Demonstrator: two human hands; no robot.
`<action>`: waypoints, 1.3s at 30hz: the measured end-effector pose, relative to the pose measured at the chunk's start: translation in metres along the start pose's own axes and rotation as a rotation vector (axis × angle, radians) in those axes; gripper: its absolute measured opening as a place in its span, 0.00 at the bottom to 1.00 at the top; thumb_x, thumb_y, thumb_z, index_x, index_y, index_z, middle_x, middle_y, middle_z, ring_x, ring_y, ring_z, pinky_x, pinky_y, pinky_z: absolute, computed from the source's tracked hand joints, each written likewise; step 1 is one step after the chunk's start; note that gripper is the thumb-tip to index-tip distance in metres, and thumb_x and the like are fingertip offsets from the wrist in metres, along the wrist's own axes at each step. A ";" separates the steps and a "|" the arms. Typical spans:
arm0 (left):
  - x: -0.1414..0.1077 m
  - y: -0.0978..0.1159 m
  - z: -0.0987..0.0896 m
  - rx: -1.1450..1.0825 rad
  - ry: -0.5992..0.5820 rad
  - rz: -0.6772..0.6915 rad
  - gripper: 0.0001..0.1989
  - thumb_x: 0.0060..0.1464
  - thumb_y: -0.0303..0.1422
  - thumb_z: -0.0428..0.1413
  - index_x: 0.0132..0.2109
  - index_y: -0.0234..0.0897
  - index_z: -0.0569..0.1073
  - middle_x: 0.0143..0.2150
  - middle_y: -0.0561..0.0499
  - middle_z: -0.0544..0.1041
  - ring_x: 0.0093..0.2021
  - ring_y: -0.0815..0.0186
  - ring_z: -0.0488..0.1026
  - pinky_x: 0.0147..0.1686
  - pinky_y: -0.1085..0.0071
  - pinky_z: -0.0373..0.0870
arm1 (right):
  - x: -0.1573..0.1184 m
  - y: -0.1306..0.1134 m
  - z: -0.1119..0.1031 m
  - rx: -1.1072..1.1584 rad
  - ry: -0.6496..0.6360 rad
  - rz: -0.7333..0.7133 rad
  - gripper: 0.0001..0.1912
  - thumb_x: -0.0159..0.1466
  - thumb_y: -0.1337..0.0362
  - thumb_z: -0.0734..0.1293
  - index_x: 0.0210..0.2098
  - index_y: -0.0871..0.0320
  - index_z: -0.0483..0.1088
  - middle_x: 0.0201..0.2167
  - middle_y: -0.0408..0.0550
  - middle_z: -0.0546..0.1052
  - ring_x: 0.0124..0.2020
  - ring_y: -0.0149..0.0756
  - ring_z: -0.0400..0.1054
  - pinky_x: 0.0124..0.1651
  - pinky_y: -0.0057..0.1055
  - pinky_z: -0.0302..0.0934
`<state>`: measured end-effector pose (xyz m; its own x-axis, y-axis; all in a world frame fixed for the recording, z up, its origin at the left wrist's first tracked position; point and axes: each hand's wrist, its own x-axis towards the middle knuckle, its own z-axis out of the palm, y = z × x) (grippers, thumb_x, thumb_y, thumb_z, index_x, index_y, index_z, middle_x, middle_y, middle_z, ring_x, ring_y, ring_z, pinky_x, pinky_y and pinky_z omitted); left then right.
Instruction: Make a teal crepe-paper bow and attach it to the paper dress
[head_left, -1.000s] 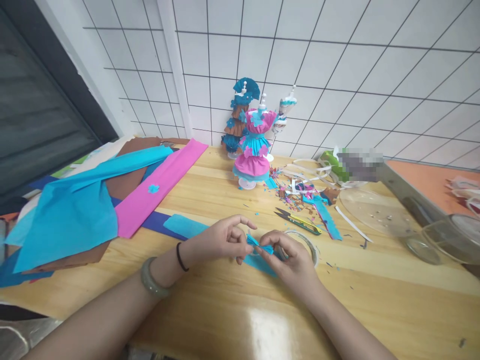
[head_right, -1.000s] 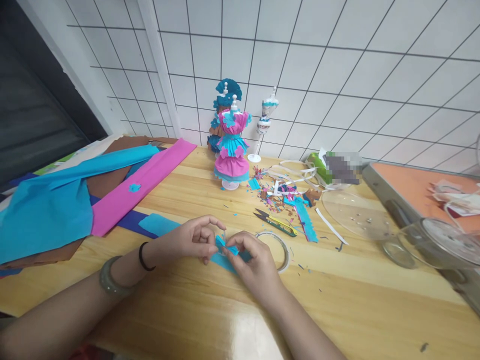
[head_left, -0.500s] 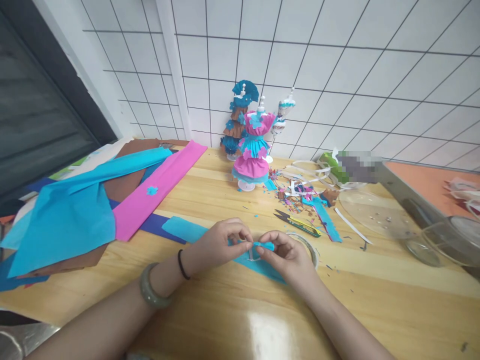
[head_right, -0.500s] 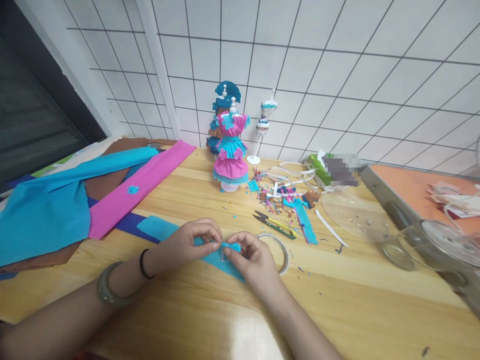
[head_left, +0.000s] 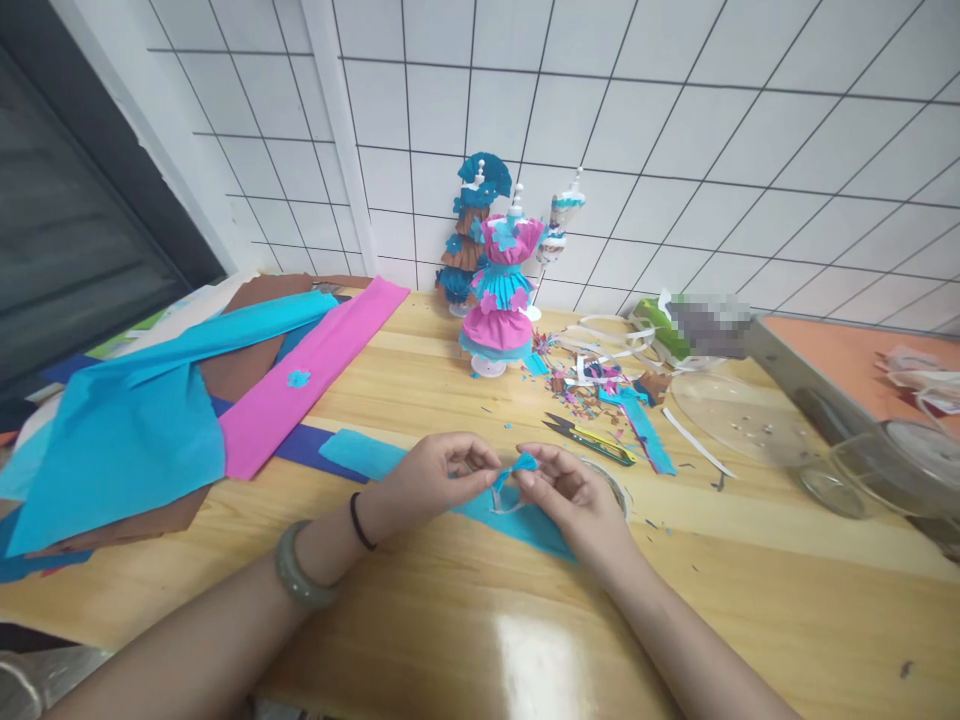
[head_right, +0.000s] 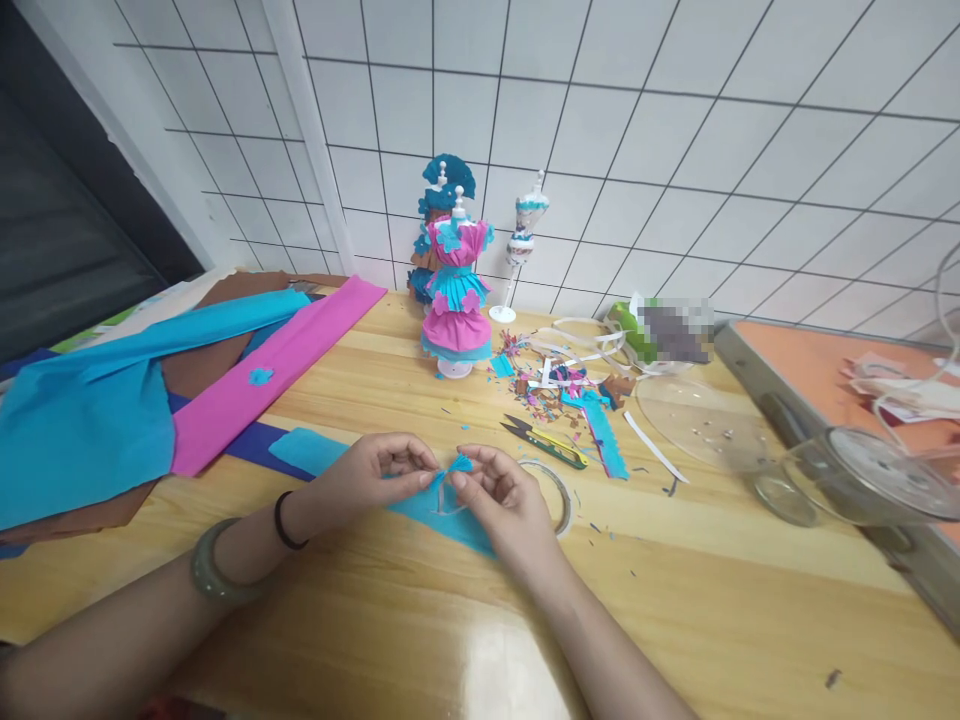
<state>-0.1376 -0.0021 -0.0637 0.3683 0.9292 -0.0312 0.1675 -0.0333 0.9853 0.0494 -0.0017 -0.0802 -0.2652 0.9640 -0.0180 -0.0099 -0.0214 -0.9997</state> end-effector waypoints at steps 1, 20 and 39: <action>0.000 0.000 0.000 0.016 -0.007 0.003 0.10 0.49 0.35 0.56 0.36 0.32 0.71 0.32 0.50 0.74 0.31 0.70 0.69 0.32 0.75 0.66 | 0.000 -0.002 0.000 -0.011 0.019 -0.001 0.20 0.52 0.55 0.70 0.41 0.58 0.68 0.25 0.45 0.73 0.27 0.32 0.68 0.32 0.30 0.65; 0.003 -0.012 0.001 -0.233 -0.103 -0.046 0.17 0.45 0.32 0.60 0.43 0.33 0.68 0.35 0.49 0.73 0.36 0.68 0.72 0.38 0.70 0.68 | -0.003 0.005 0.006 -0.056 -0.039 -0.073 0.16 0.54 0.57 0.69 0.39 0.58 0.68 0.28 0.46 0.74 0.28 0.31 0.68 0.33 0.30 0.65; 0.008 -0.010 -0.004 -0.303 -0.042 -0.159 0.12 0.43 0.32 0.62 0.35 0.30 0.71 0.27 0.53 0.72 0.27 0.74 0.67 0.30 0.76 0.65 | -0.005 0.001 0.006 -0.205 0.011 -0.141 0.15 0.56 0.60 0.67 0.41 0.59 0.67 0.30 0.47 0.73 0.28 0.31 0.67 0.34 0.29 0.64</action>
<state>-0.1404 0.0072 -0.0728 0.3978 0.8977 -0.1892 -0.0509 0.2275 0.9725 0.0452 -0.0082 -0.0806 -0.2643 0.9566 0.1224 0.1502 0.1662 -0.9746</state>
